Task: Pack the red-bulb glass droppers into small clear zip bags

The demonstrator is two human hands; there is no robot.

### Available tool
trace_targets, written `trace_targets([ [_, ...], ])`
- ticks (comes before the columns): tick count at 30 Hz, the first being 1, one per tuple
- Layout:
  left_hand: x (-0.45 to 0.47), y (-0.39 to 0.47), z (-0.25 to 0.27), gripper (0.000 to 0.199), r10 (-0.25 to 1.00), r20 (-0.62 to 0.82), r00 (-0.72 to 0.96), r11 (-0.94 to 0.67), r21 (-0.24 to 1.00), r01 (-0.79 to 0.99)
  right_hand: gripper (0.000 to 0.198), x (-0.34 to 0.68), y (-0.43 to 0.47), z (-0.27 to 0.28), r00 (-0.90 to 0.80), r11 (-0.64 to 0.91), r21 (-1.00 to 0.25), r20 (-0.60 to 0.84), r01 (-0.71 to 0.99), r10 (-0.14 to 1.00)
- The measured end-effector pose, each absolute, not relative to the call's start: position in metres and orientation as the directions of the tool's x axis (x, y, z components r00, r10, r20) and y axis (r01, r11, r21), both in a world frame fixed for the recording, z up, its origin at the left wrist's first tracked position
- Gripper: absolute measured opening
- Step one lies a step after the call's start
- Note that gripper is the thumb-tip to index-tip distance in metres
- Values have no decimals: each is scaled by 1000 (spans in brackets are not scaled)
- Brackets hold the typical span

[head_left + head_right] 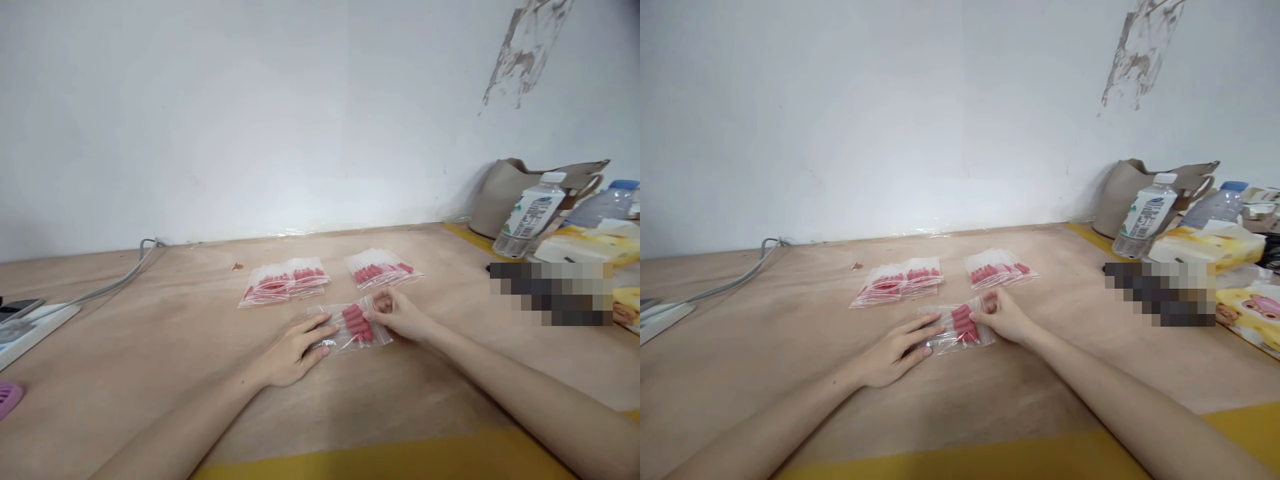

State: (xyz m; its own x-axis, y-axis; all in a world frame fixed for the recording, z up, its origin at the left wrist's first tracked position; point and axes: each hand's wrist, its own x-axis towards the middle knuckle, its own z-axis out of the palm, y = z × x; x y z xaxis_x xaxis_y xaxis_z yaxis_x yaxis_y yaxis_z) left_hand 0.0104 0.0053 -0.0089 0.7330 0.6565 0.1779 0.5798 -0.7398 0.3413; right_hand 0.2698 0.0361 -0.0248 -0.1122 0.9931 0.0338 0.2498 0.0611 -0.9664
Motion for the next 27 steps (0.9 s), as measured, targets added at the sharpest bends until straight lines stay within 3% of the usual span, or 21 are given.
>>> trace_targets([
  [2,10,6,-9,40,659,175,731,-739,332,586,42,267,37,-27,-94,-23,-979,-43,203,995],
  [6,11,4,-9,40,654,194,731,-749,307,588,26,265,36,-21,-287,-82,-982,-130,173,949],
  [9,12,4,-10,39,654,304,693,-756,254,603,21,268,32,-12,-323,-79,-989,-116,126,939],
  [12,10,9,-8,37,663,437,607,-721,157,675,19,281,31,-3,-356,-86,-994,-57,-67,933],
  [16,5,34,8,41,724,484,491,-569,16,822,17,303,41,11,-204,-104,-984,-73,-146,976],
  [20,12,70,23,47,841,345,417,-414,-87,906,13,302,63,23,-9,-29,-946,-28,-322,1000],
  [23,26,90,19,57,874,288,392,-383,-88,919,14,272,82,20,101,23,-883,-27,-468,995],
  [27,39,98,6,64,900,254,355,-348,-76,935,14,219,101,3,131,-2,-887,-71,-461,989],
])
